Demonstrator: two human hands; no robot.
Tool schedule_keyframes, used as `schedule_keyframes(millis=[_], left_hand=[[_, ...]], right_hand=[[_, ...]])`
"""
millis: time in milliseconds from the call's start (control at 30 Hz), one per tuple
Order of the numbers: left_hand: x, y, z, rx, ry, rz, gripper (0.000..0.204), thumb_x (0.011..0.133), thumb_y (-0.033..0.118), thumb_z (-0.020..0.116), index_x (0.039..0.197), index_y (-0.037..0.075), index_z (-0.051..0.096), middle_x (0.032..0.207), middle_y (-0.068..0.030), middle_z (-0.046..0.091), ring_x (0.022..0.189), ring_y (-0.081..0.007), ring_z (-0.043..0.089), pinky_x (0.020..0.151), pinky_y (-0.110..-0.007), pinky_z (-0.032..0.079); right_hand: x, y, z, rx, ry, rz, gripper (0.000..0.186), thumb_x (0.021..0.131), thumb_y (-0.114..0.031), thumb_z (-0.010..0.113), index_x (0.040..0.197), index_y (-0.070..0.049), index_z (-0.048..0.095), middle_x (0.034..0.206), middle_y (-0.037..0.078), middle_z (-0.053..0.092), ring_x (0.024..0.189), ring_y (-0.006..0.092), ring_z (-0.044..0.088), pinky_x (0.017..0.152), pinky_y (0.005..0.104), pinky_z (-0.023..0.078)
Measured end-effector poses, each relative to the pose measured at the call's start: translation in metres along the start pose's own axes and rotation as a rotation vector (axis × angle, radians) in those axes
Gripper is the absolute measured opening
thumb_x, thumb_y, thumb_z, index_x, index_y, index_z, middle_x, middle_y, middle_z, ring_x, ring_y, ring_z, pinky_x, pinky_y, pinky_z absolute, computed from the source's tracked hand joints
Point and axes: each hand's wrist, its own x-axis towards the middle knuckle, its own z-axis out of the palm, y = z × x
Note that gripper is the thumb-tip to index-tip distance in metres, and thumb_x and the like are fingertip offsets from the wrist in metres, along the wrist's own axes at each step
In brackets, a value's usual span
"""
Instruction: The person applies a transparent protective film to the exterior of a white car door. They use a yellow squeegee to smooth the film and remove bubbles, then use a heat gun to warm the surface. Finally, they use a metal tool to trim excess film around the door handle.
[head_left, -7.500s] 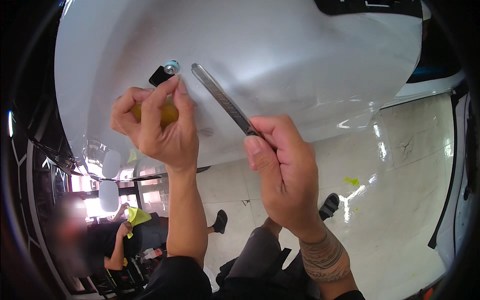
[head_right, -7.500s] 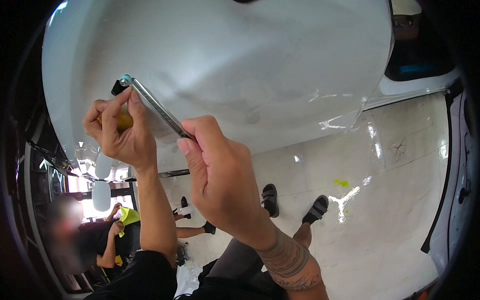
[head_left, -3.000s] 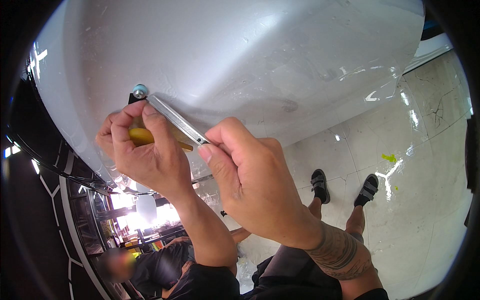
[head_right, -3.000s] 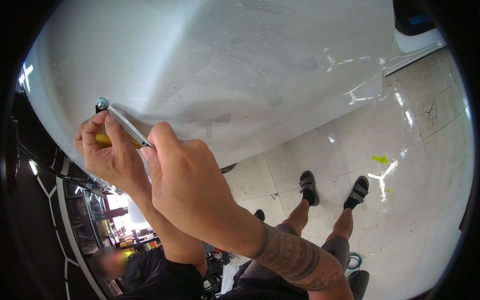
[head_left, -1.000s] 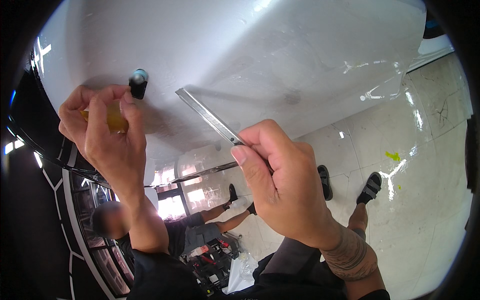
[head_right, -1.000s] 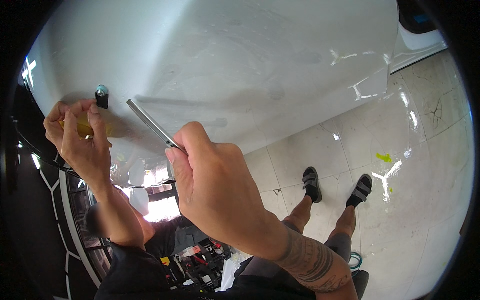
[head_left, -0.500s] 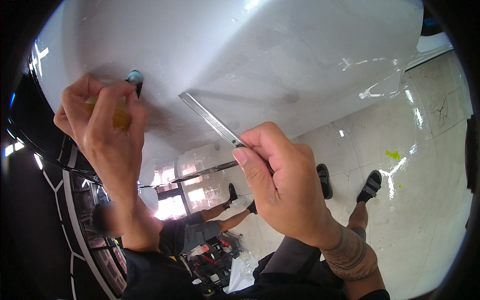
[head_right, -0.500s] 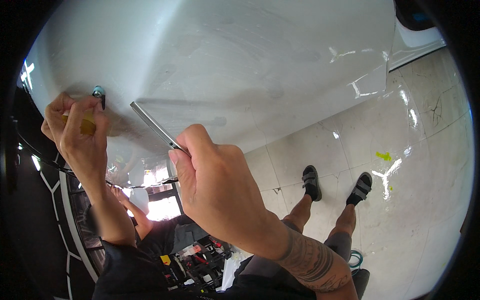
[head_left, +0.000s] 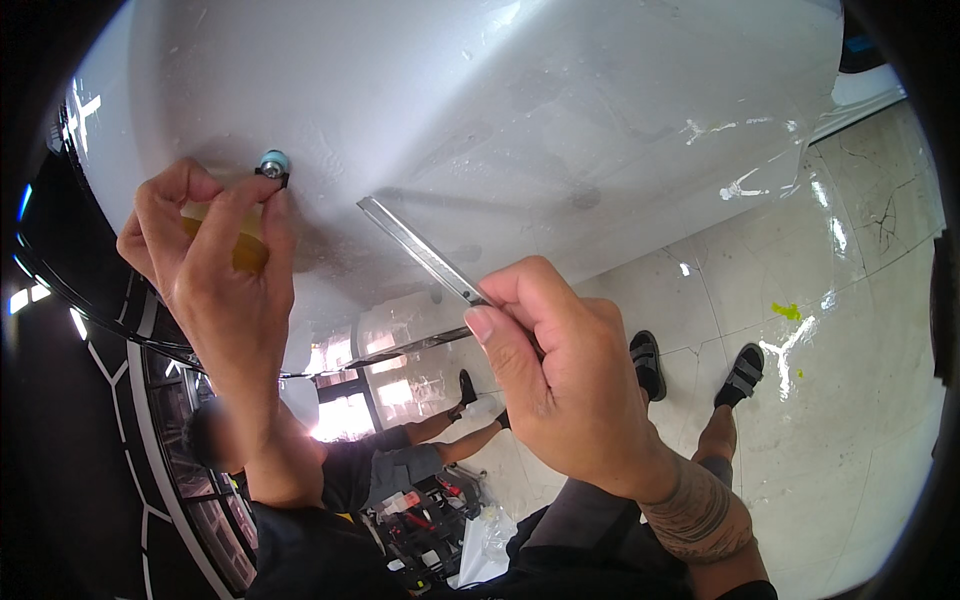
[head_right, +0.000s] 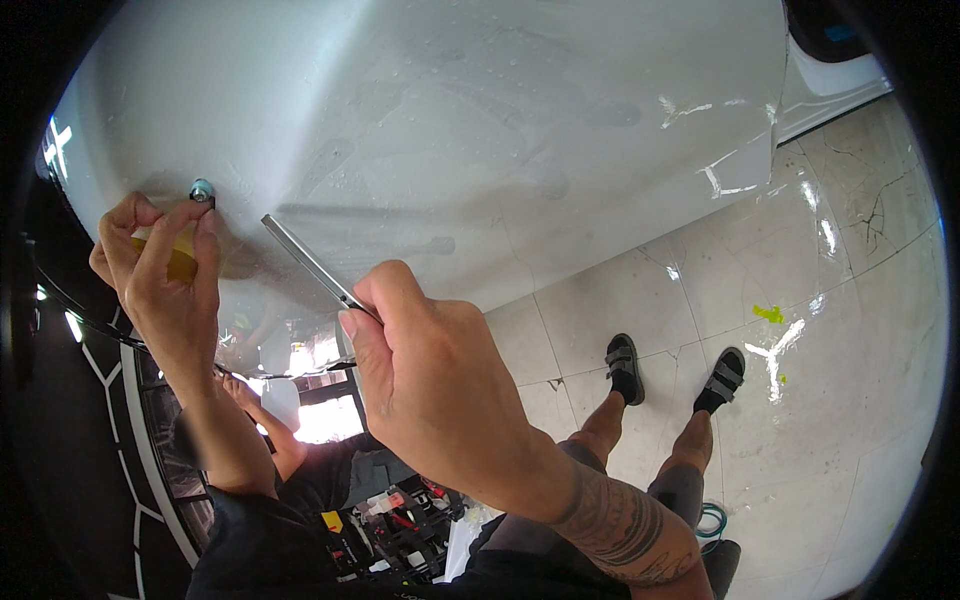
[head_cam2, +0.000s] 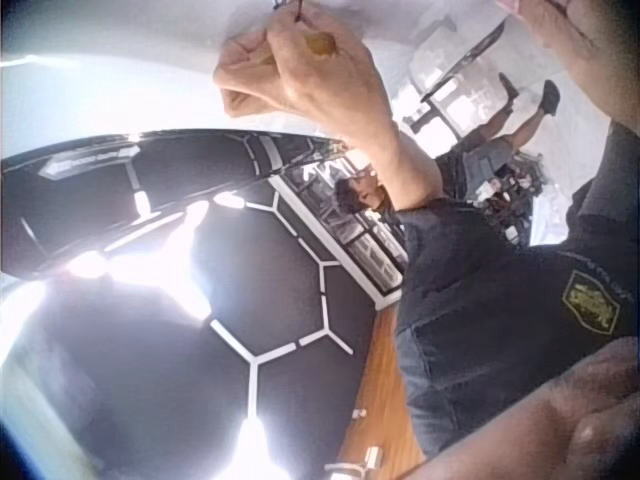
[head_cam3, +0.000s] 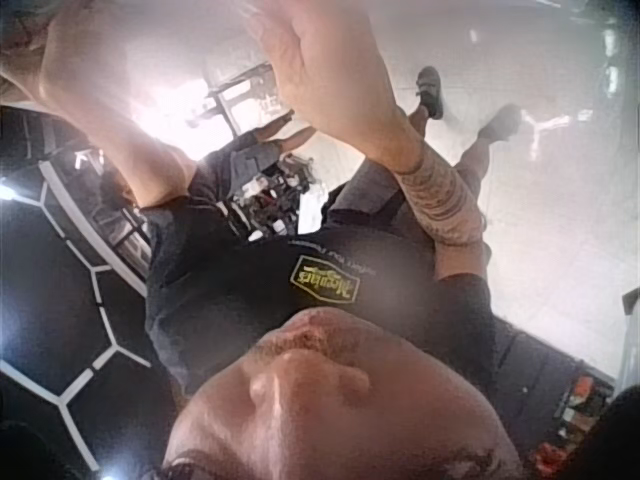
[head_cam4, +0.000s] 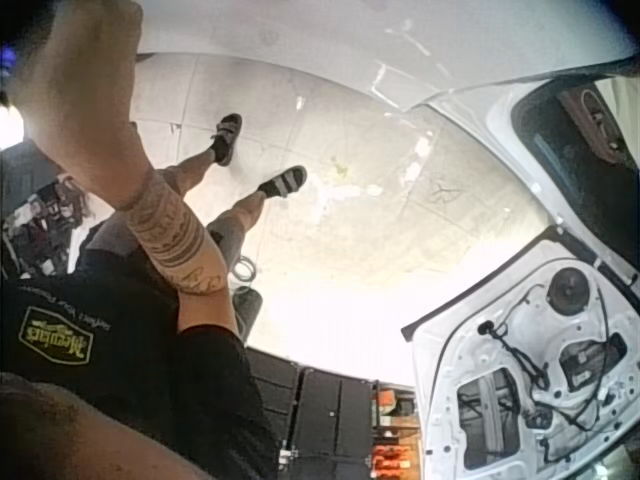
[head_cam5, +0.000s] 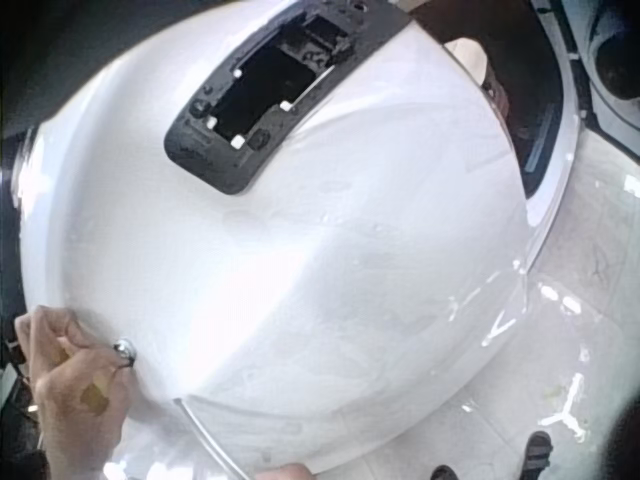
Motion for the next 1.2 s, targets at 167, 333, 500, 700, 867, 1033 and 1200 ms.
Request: schedule_keyframes(millis=[167,333,500,700,867,1033,1200], left_hand=[[0.002,0.003,0.0,0.008,-0.015,-0.016,0.012,0.074,0.011,0.085,0.084,0.011,0.078,0.107,-0.0044,0.056,0.109,-0.0265,0.044,0.093,-0.042,0.04],[0.001,0.003,0.006,0.021,0.019,-0.006,0.013,0.071,0.011,0.084,0.082,0.012,0.077,0.106,-0.0044,0.056,0.107,-0.0255,0.046,0.091,-0.042,0.039],[0.001,0.002,0.005,-0.01,0.048,-0.028,0.014,0.07,0.008,0.081,0.082,0.012,0.076,0.103,-0.0048,0.055,0.103,-0.0247,0.048,0.09,-0.042,0.039],[0.003,0.004,0.001,-0.063,0.029,-0.075,0.013,0.075,0.01,0.076,0.088,0.01,0.078,0.1,-0.006,0.053,0.1,-0.024,0.048,0.087,-0.042,0.04],[-0.011,0.011,-0.009,-0.226,-0.076,-0.214,0.026,0.08,0.011,0.069,0.104,0.009,0.08,0.098,-0.0083,0.049,0.1,-0.0246,0.048,0.086,-0.041,0.042],[-0.026,0.032,-0.004,-0.416,0.001,-0.439,0.034,0.08,0.01,0.067,0.113,0.006,0.077,0.098,-0.0107,0.048,0.098,-0.0252,0.049,0.087,-0.038,0.041],[-0.036,0.034,0.007,-0.435,0.167,-0.434,0.032,0.078,0.008,0.069,0.109,0.006,0.077,0.097,-0.0104,0.047,0.096,-0.025,0.047,0.084,-0.036,0.04]], right_hand=[[-0.001,0.003,-0.001,0.006,-0.002,0.021,0.01,0.101,-0.006,0.065,0.101,0.003,0.06,0.06,0.004,0.055,0.053,0.0061,0.047,0.05,0.0263,0.035],[-0.001,0.005,-0.002,-0.003,0.004,0.018,0.01,0.101,-0.006,0.065,0.101,0.003,0.06,0.06,0.004,0.055,0.053,0.006,0.048,0.05,0.0264,0.035],[-0.002,0.005,-0.003,0.0,0.003,0.025,0.01,0.101,-0.006,0.065,0.101,0.003,0.06,0.06,0.004,0.055,0.053,0.0058,0.047,0.05,0.0263,0.035],[0.0,0.002,-0.004,0.013,0.006,0.029,0.009,0.101,-0.004,0.064,0.101,0.003,0.06,0.061,0.004,0.056,0.054,0.0055,0.047,0.051,0.0255,0.036],[0.0,-0.007,-0.008,0.043,-0.025,0.049,0.009,0.102,-0.005,0.061,0.105,0.003,0.059,0.064,0.003,0.058,0.056,0.0054,0.048,0.053,0.024,0.037],[0.007,-0.024,-0.018,-0.055,-0.112,-0.049,0.016,0.104,-0.007,0.055,0.117,0.003,0.059,0.07,0.003,0.064,0.059,0.0062,0.05,0.057,0.023,0.041],[0.033,-0.046,-0.031,-0.307,-0.144,-0.135,0.019,0.103,-0.006,0.053,0.12,0.001,0.06,0.088,0.004,0.069,0.071,0.0067,0.053,0.066,0.021,0.043]])
